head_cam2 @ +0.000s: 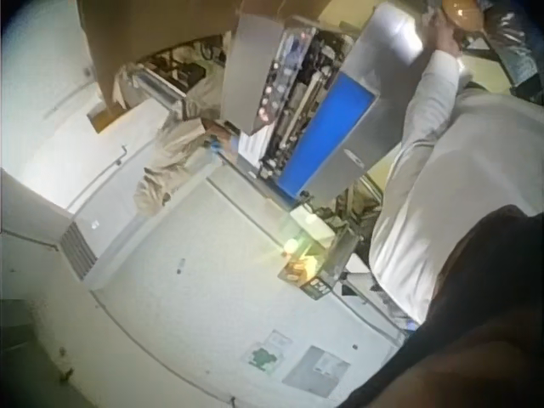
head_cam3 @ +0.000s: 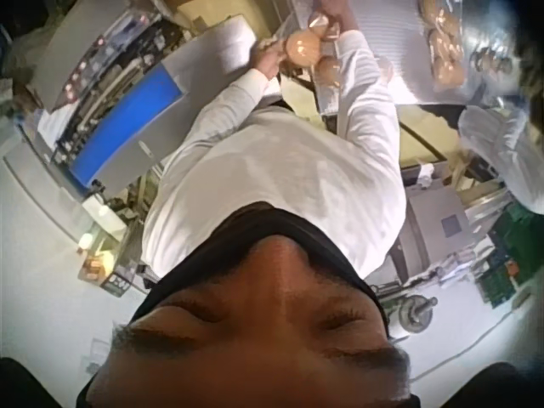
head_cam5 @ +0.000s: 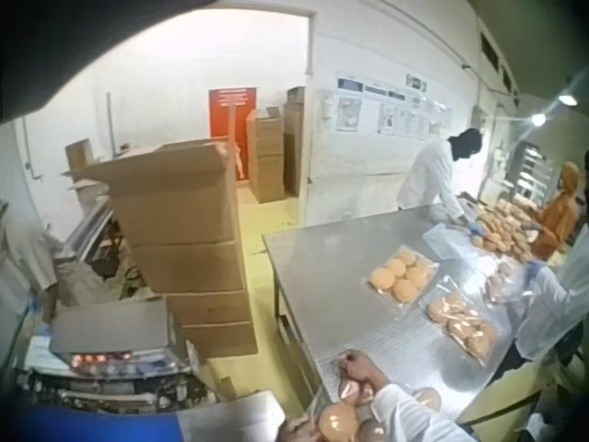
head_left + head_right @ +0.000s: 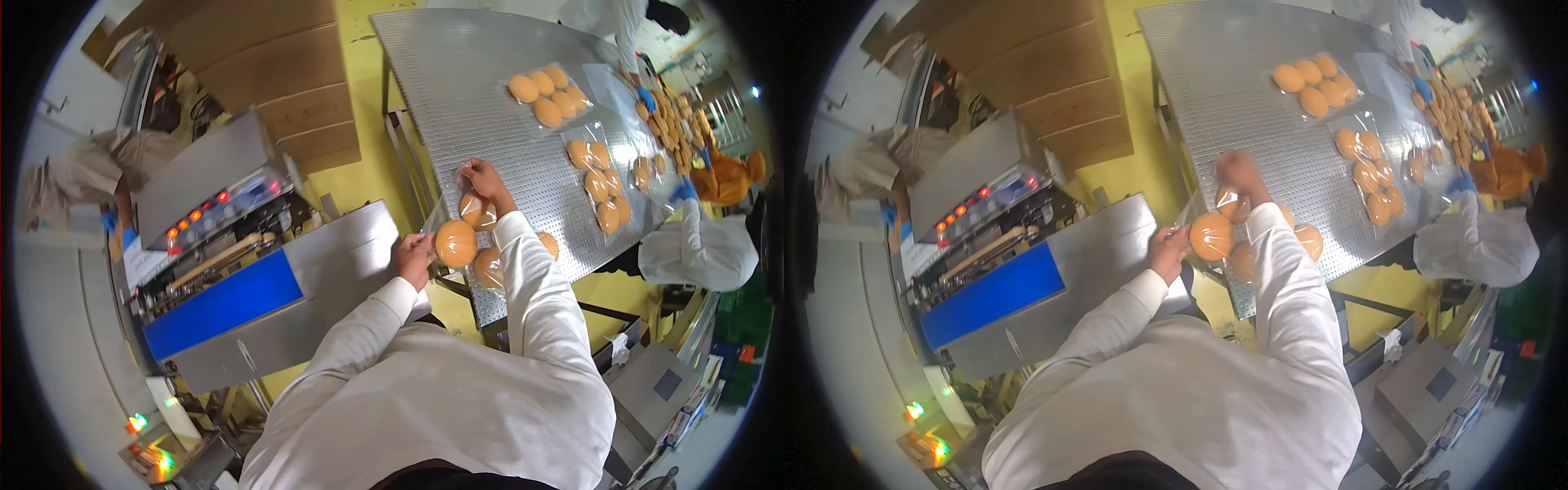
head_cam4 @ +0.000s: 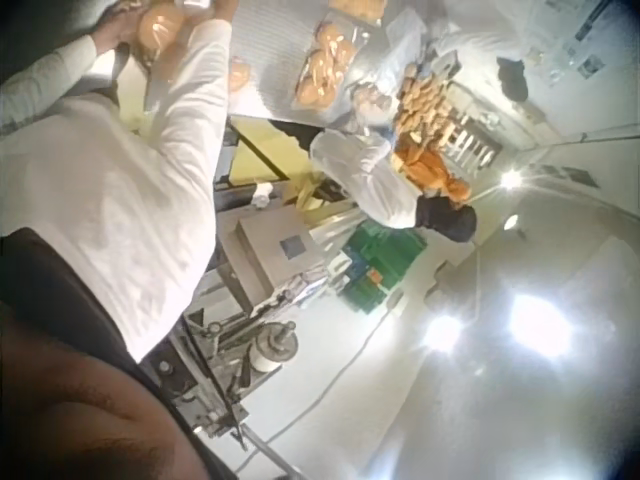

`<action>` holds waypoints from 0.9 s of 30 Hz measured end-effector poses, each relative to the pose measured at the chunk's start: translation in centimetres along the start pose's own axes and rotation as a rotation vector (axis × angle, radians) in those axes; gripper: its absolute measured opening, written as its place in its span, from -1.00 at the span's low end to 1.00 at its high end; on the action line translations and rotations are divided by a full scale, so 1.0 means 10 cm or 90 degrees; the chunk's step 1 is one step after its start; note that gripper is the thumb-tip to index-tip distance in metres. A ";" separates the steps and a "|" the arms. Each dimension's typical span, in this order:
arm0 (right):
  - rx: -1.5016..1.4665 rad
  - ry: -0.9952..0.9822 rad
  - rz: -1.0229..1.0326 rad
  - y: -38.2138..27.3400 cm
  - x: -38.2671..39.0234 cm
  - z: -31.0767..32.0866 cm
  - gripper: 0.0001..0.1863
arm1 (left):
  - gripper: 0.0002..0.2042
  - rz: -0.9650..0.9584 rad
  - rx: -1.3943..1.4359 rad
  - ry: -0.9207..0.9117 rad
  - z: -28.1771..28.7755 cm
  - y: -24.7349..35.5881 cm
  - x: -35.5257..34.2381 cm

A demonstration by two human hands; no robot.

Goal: The person picks up bags of bread buns from a metal table, feeds the open end of each bag into a heat sealer to seal them, and then places the sealed bags onto a conveyor belt that passes through a metal detector.

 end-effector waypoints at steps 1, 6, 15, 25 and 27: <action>-0.037 -0.016 -0.024 0.02 0.01 -0.15 -0.85 | -0.89 -0.015 0.014 -0.013 0.09 0.11 0.10; -0.157 -0.097 -0.134 -0.27 0.34 -1.35 -0.87 | -0.87 -0.127 -0.027 0.056 1.18 0.80 0.41; -0.267 -0.007 -0.141 0.19 0.29 -2.82 -0.86 | -0.81 -0.337 -0.170 0.400 2.79 1.95 0.44; -0.470 -0.002 -0.136 0.19 0.27 -2.82 -0.83 | -0.82 -0.557 -0.429 0.530 2.50 2.45 0.45; -0.463 0.018 -0.093 0.18 0.23 -2.81 -0.83 | -0.80 -0.534 -0.530 0.549 2.39 2.50 0.52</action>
Point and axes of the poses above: each hand's wrist, its own x-axis away from the middle knuckle, its own z-axis out of the back of the hand, y = z × x, the point moved 10 cm from there along -x, towards the middle knuckle, and after that the axes turned 2 degrees about y, right-handed, at the moved point
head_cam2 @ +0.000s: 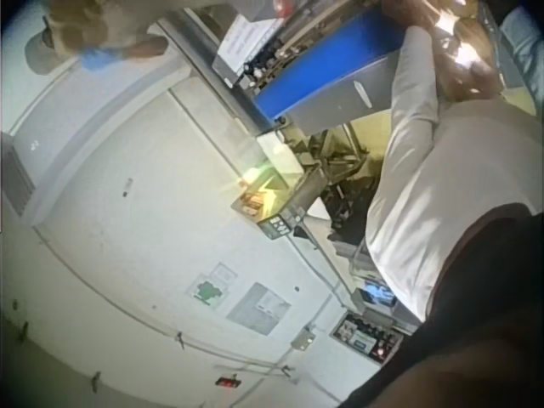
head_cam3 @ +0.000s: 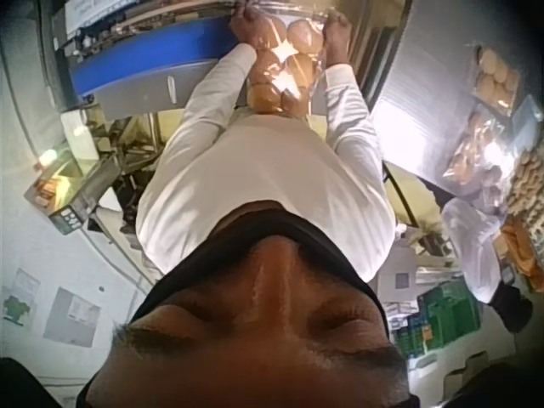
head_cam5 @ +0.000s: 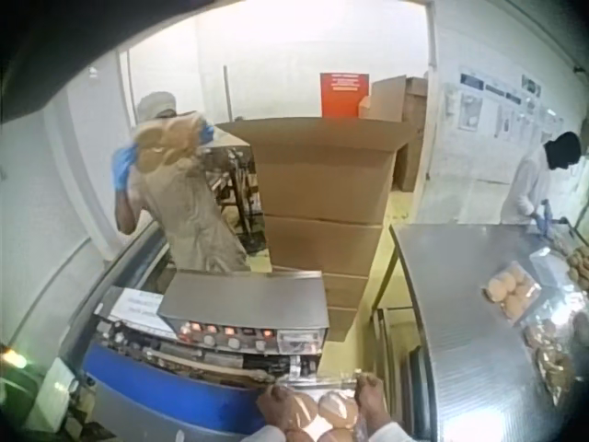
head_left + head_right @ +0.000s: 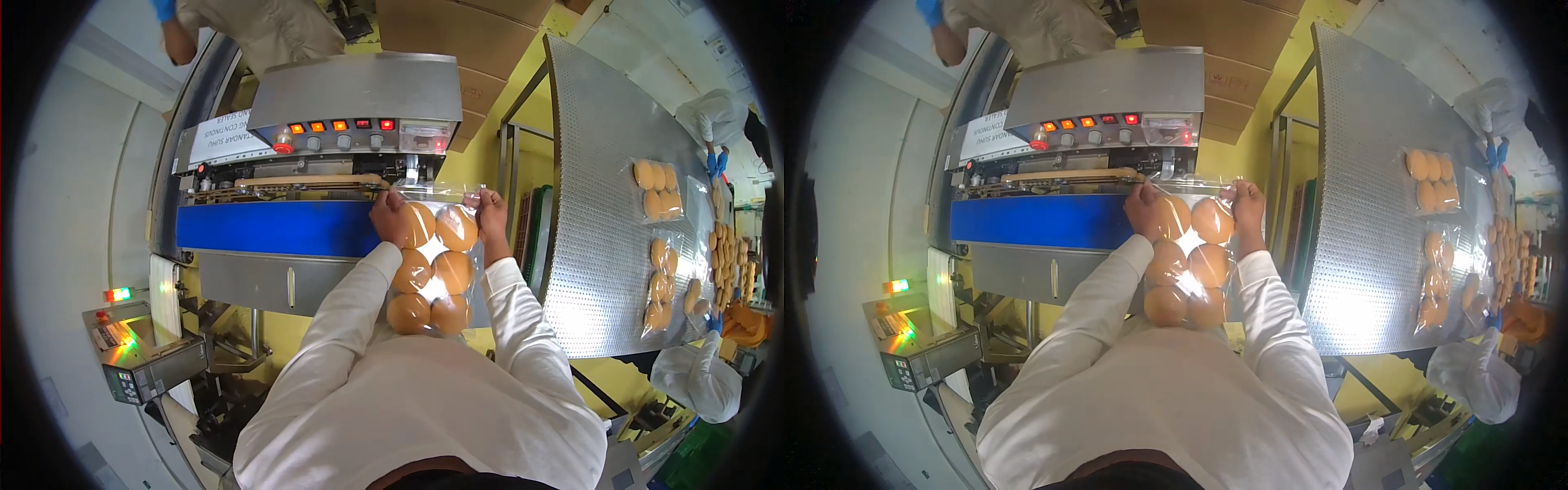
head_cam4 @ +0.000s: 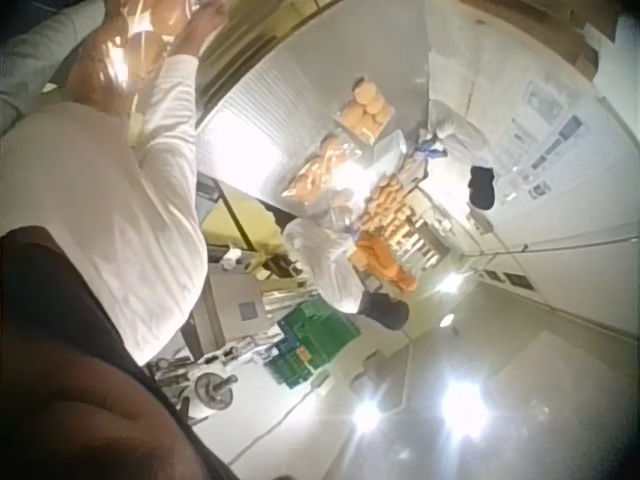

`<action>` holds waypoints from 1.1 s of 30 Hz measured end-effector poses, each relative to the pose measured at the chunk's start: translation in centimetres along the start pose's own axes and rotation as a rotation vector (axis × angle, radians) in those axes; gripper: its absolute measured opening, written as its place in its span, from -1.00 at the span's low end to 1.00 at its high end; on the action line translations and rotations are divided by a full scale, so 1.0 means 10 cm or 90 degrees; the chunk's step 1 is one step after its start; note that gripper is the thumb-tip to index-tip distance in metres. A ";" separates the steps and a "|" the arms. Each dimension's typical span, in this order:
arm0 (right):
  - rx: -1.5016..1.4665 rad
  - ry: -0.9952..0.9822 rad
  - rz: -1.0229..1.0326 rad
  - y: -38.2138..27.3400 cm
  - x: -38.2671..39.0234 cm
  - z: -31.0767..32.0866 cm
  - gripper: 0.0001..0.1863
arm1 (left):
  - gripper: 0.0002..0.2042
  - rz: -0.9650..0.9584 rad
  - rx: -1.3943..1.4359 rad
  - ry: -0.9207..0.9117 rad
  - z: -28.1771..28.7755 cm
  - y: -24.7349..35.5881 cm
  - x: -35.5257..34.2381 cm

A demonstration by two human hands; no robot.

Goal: The person picks up bags of bread buns from a metal table, feeds the open end of each bag into a heat sealer to seal them, and then places the sealed bags onto a conveyor belt that passes through a metal detector.

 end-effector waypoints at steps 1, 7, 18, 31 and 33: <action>0.003 0.004 0.023 -0.02 -0.01 0.03 -0.83 | -0.78 -0.013 -0.046 -0.012 -0.02 0.07 0.00; 0.123 0.123 0.058 -0.30 -0.03 0.22 -0.86 | -0.71 0.198 0.182 -0.062 -0.43 -0.46 0.00; 0.413 0.183 0.239 -0.82 0.10 0.21 -0.88 | -0.76 0.245 0.116 0.076 -0.20 -0.33 0.40; 0.250 0.083 0.099 0.01 -0.05 -0.38 -0.90 | -0.73 0.223 0.022 0.178 0.50 -0.73 0.00; 0.232 0.093 0.099 0.08 -0.04 -0.43 -0.90 | -0.72 0.245 0.010 0.163 0.57 -0.68 -0.06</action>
Point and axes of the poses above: each hand's wrist, its own x-axis away from the middle knuckle, its own z-axis out of the back of the hand, y = z × x, the point moved 10 cm from there along -x, towards the middle knuckle, and after that the axes turned 2 degrees about y, right-handed, at the moved point
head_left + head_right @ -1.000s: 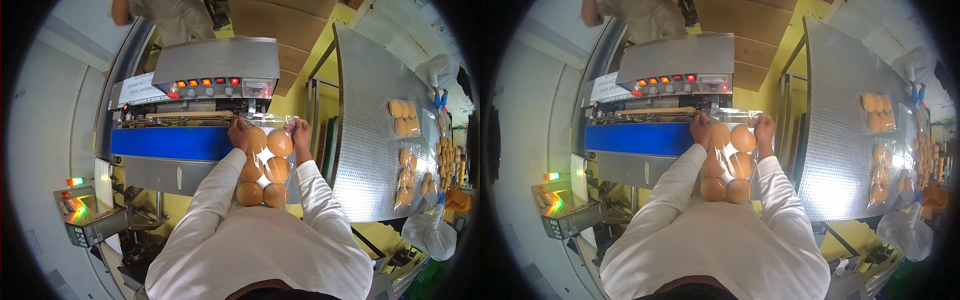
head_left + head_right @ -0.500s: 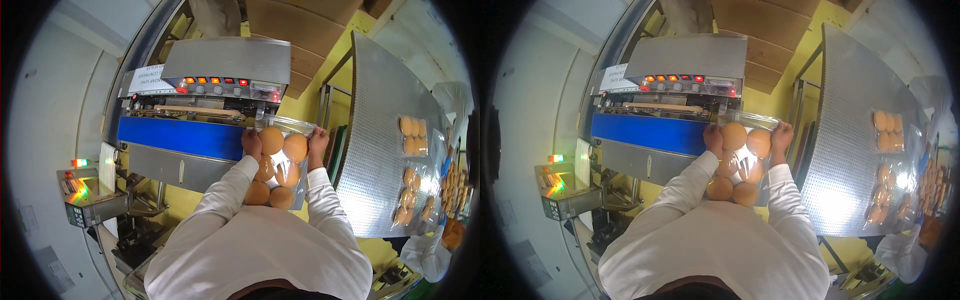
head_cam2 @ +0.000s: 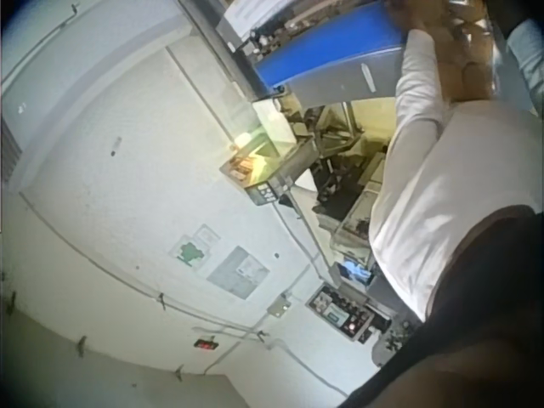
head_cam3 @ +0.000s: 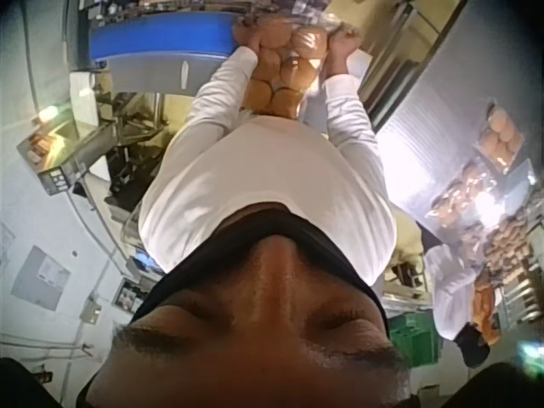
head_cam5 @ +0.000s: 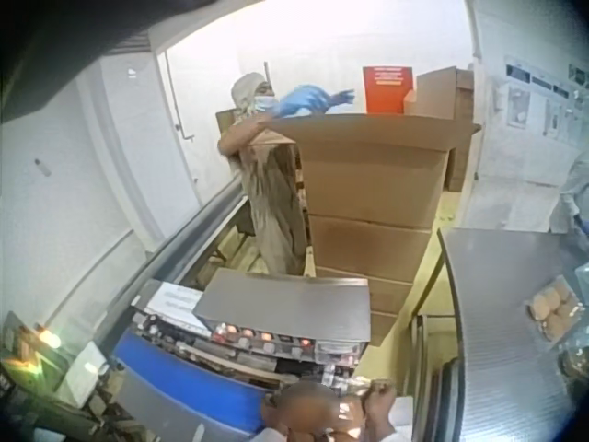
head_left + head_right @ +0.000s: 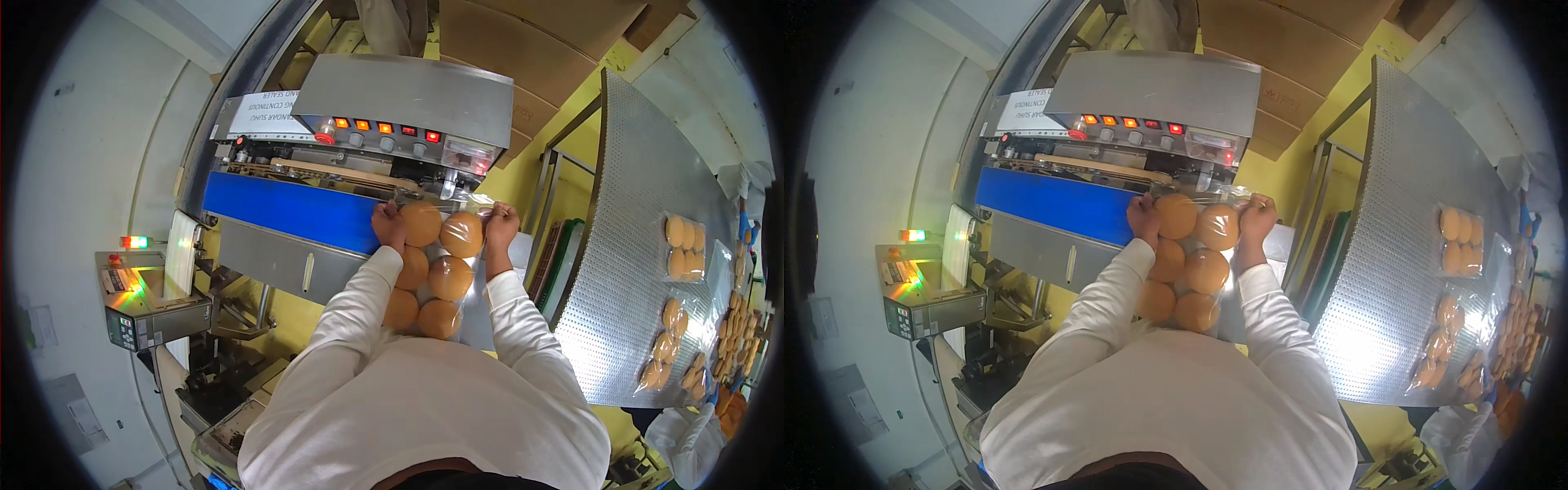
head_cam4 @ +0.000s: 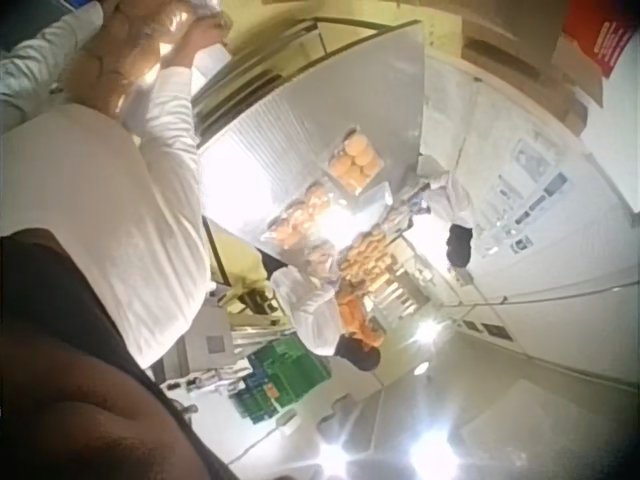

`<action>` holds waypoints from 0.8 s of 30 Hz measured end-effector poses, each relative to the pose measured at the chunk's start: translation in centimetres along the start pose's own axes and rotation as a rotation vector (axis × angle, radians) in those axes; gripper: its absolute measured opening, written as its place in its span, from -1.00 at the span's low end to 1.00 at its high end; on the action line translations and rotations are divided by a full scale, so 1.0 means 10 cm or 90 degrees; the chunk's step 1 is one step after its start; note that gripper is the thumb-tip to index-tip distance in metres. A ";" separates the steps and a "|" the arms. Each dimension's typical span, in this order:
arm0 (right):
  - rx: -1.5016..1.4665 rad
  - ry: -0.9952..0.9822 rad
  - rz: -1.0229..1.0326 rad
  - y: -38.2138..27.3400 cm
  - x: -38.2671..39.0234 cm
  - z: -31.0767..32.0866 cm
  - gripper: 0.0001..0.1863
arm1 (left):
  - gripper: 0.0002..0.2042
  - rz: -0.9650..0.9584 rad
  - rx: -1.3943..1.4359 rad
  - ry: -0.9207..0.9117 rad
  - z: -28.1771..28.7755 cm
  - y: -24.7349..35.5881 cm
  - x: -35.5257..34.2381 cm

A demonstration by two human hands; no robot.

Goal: The person picks up bags of bread buns from a metal table, feeds the open end of each bag into a heat sealer to seal them, and then places the sealed bags onto a conveyor belt that passes through a metal detector.

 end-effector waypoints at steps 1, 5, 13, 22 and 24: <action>-0.009 0.007 -0.001 0.01 0.03 -0.04 -0.90 | -0.72 0.009 -0.008 -0.007 0.02 0.04 -0.03; 0.012 -0.023 -0.004 -0.09 0.22 -0.36 -0.95 | -0.74 -0.043 0.022 0.043 0.21 -0.21 -0.34; -0.158 -0.055 -0.100 -0.09 0.69 -0.92 -0.93 | -0.81 -0.176 0.108 0.074 0.78 -0.24 -0.70; 0.136 -0.169 0.067 0.21 2.07 -1.06 -0.45 | -0.46 -0.128 0.049 -0.145 1.60 -0.45 -0.34; 0.211 -0.161 0.138 0.20 2.39 -1.05 -0.47 | -0.44 -0.061 0.026 -0.202 1.71 -0.67 -0.48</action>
Point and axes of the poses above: each hand's wrist, its own x-axis away from the middle knuckle, its own z-axis out of the back of the hand, y = z × x, the point moved 10 cm from there along -x, towards the middle knuckle, and after that the axes turned 2 degrees about y, right-handed, at the moved point
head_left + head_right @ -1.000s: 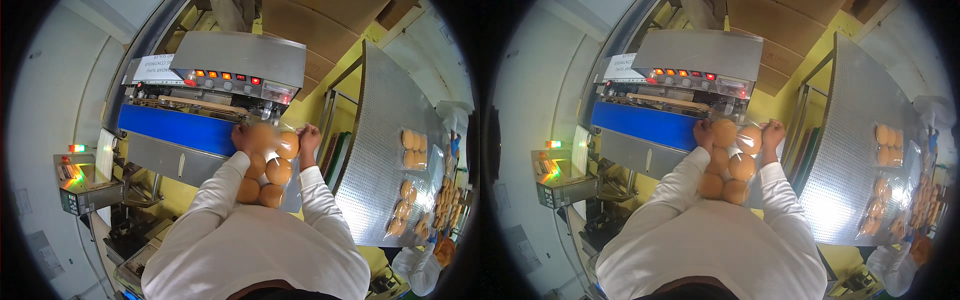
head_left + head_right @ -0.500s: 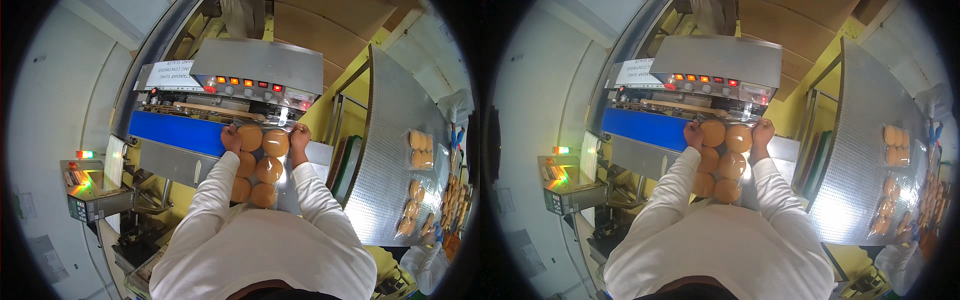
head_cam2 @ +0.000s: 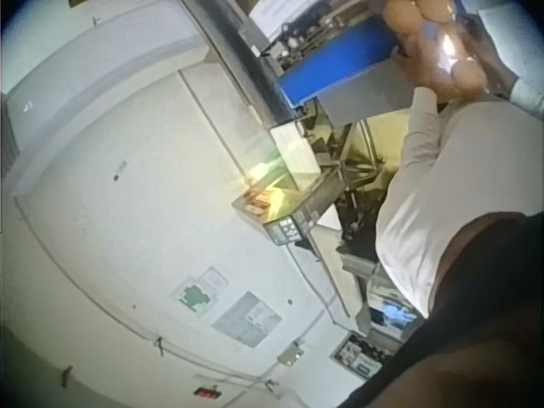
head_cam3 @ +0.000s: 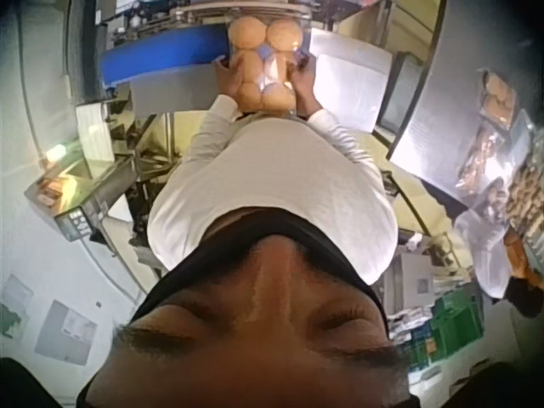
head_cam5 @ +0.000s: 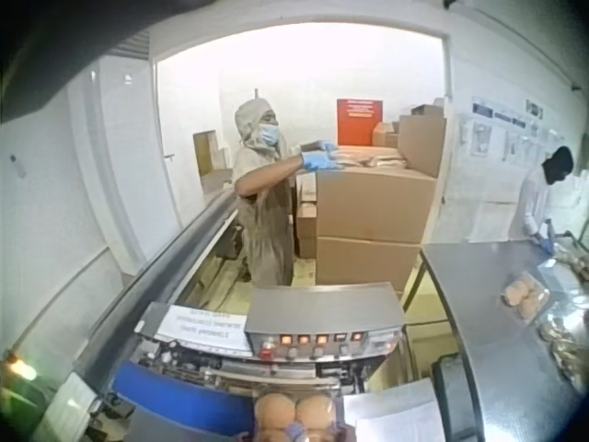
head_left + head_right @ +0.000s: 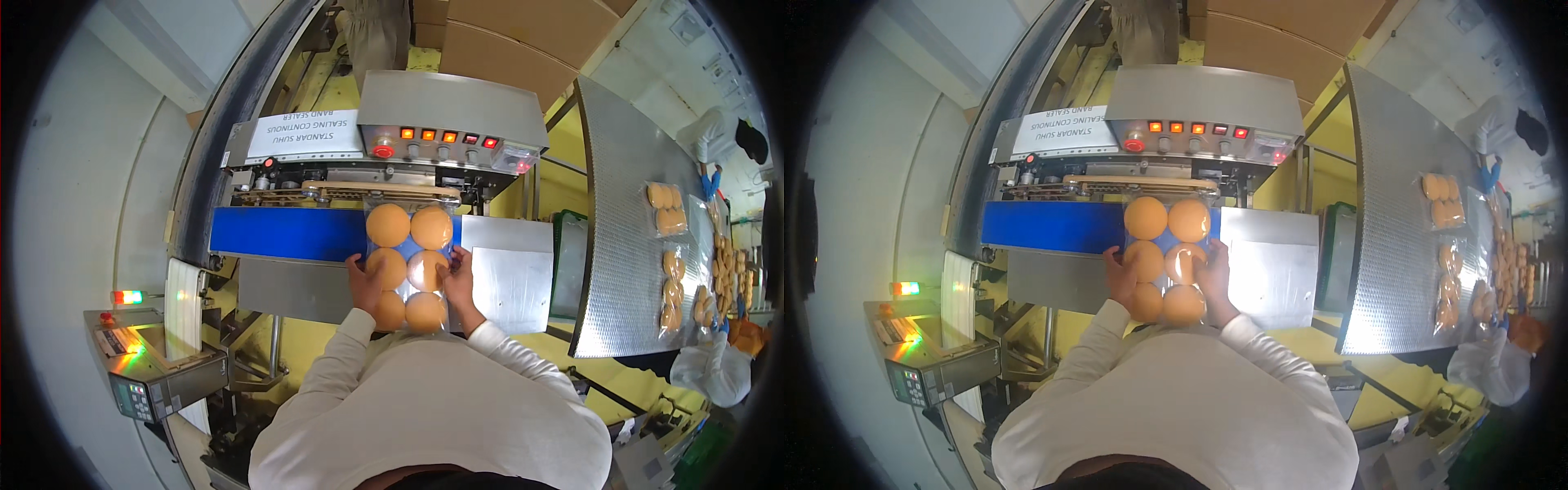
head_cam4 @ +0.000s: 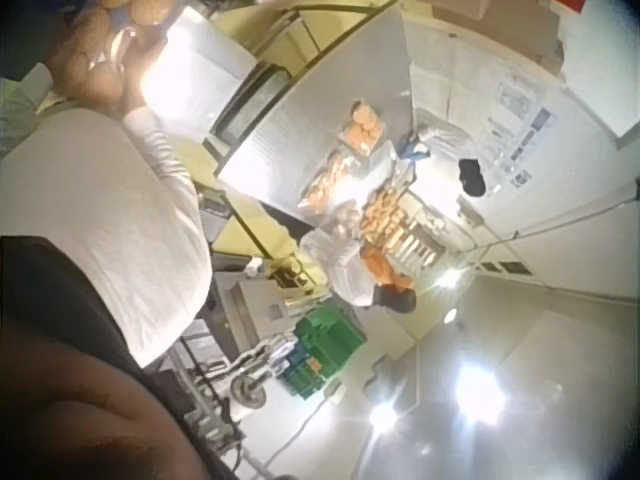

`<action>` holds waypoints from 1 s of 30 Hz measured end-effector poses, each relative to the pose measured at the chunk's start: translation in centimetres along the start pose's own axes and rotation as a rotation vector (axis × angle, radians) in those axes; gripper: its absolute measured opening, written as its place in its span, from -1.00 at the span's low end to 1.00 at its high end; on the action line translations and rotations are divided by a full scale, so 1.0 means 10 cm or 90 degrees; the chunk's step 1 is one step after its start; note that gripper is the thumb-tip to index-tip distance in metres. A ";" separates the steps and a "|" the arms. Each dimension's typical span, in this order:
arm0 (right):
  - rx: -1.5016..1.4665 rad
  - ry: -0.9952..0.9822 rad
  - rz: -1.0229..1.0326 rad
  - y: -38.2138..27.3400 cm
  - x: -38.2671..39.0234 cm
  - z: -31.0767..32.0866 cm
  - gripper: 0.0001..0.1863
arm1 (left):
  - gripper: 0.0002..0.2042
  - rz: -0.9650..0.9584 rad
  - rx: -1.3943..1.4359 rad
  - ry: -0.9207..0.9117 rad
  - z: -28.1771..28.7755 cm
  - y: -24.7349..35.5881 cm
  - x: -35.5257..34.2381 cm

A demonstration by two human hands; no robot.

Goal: The person picks up bags of bread buns from a metal table, feeds the open end of each bag into a heat sealer to seal them, and then places the sealed bags onto a conveyor belt that passes through a metal detector.

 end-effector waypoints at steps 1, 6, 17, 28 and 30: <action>-0.009 -0.008 -0.039 0.04 0.13 -0.04 -0.52 | -0.45 0.037 0.044 -0.047 0.05 -0.15 -0.07; 0.029 -0.009 -0.171 0.27 0.61 -0.11 -0.79 | -0.58 0.174 0.139 -0.260 0.23 -0.13 -0.19; 0.113 0.075 -0.066 0.17 0.78 -0.19 -0.92 | -0.67 0.006 0.251 -0.415 0.87 -0.62 -0.87; 0.159 0.165 -0.061 0.17 0.89 -0.02 -0.88 | -0.70 0.208 0.332 -0.289 1.62 -1.01 -1.32; 0.159 0.167 -0.053 0.13 0.88 -0.05 -0.88 | -0.72 0.214 0.329 -0.351 1.76 -1.19 -1.50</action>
Point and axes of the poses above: each hand's wrist, its own x-axis away from the middle knuckle, its own z-axis out of the back of the hand, y = z × x, the point moved 10 cm from there along -x, towards the middle knuckle, and after that the axes turned 2 degrees about y, right-handed, at the moved point
